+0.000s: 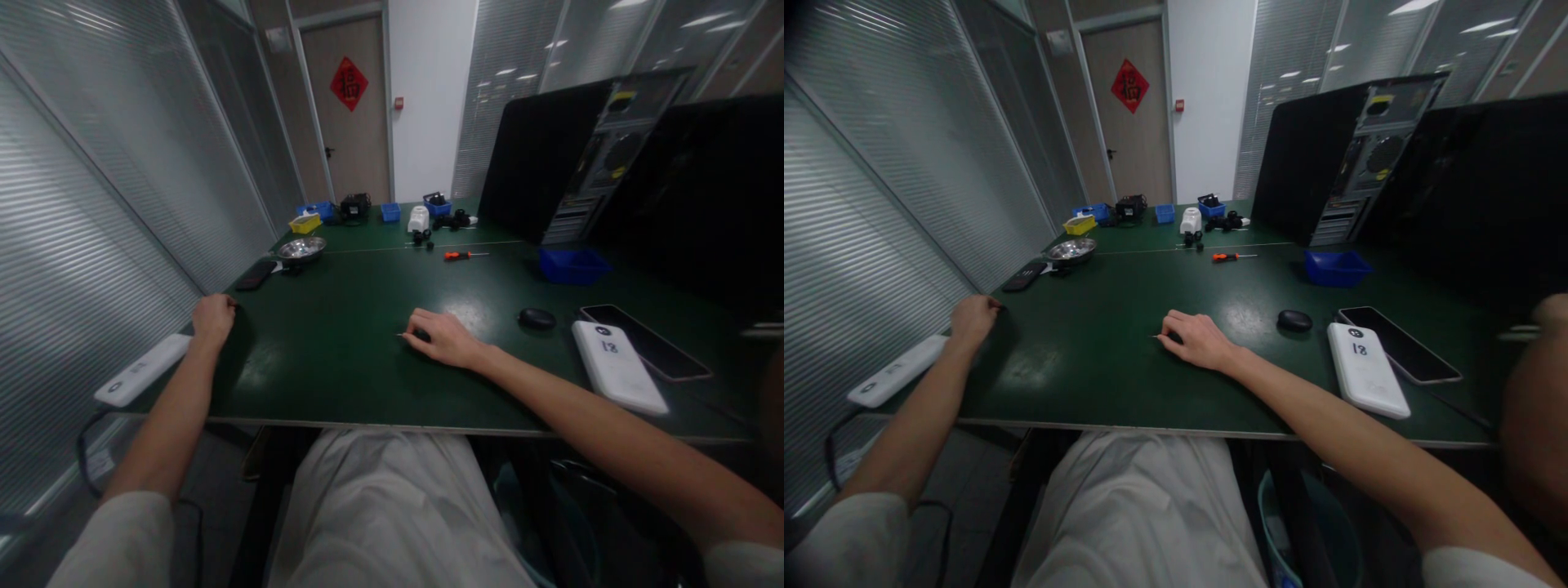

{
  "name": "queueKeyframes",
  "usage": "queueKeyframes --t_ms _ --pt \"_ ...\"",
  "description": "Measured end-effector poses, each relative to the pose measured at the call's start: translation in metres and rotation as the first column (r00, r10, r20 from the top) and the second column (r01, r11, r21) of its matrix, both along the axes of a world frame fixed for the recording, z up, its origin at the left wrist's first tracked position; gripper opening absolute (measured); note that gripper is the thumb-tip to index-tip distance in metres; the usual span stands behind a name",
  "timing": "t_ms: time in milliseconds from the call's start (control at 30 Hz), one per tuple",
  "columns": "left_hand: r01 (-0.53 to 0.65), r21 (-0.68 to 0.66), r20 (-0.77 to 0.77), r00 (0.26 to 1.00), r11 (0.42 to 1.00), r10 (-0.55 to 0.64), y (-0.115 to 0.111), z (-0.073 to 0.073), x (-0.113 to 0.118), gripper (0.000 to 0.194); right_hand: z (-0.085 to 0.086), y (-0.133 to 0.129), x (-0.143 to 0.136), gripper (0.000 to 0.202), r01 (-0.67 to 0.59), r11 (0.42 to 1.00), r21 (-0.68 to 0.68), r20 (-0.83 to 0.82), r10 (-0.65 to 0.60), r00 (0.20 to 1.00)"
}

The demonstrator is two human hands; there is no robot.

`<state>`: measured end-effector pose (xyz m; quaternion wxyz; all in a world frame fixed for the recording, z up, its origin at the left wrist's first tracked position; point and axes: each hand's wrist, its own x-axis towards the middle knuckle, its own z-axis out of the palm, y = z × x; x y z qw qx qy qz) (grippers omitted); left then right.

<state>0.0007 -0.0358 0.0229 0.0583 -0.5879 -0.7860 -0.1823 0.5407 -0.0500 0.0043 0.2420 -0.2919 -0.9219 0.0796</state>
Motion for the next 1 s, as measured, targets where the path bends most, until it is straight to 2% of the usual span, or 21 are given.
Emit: queueKeyframes --t_ms 100,133,200,267,333,433,500,567,667,867,1000 --pt "-0.02 -0.002 -0.06 0.998 1.0 0.019 0.007 0.001 0.013 0.024 0.0 0.0 0.0 0.02 -0.008 1.0 0.0 0.007 0.008 1.0" --pt "0.009 0.003 -0.076 0.997 1.0 -0.009 0.009 0.001 0.021 0.025 -0.001 0.001 0.0 0.019 -0.008 1.0 0.001 0.009 0.008 1.0" --pt "0.121 0.021 -0.087 0.989 0.992 -0.119 0.014 0.003 0.048 0.027 -0.001 0.001 -0.001 0.018 -0.006 1.0 0.001 0.011 0.006 1.0" --pt "0.288 0.046 -0.058 0.957 0.956 -0.286 0.013 0.006 0.087 0.027 -0.001 0.002 -0.001 0.018 -0.002 1.0 -0.005 0.011 0.002 1.0" --pt "0.458 0.072 0.013 0.888 0.886 -0.46 0.006 0.01 0.133 0.026 -0.001 0.002 -0.001 0.018 -0.003 1.0 -0.012 0.011 0.004 1.0" --pt "0.685 0.08 0.127 0.713 0.724 -0.689 -0.012 0.014 0.204 0.024 0.0 0.001 0.0 0.019 -0.004 1.0 -0.009 0.01 0.004 1.0" --pt "0.799 0.065 0.172 0.581 0.598 -0.795 -0.022 0.013 0.242 0.021 0.0 0.001 0.001 0.019 0.003 1.0 -0.001 0.011 -0.003 1.0" --pt "0.86 0.056 0.194 0.488 0.507 -0.851 -0.029 0.011 0.268 0.017 0.0 0.001 0.001 0.018 0.009 1.0 0.002 0.017 -0.01 1.0" --pt "0.886 0.059 0.253 0.432 0.46 -0.866 -0.03 0.003 0.284 0.015 -0.001 0.002 0.001 0.016 0.014 1.0 -0.003 0.026 -0.014 1.0" --pt "0.862 0.173 0.363 0.393 0.476 -0.845 -0.027 -0.009 0.276 0.016 -0.001 0.002 0.002 0.015 0.022 1.0 -0.01 0.032 -0.022 0.999" --pt "0.853 0.197 0.376 0.389 0.483 -0.841 -0.026 -0.013 0.273 0.026 -0.002 0.002 0.001 0.015 0.019 1.0 -0.012 0.038 -0.019 0.999"
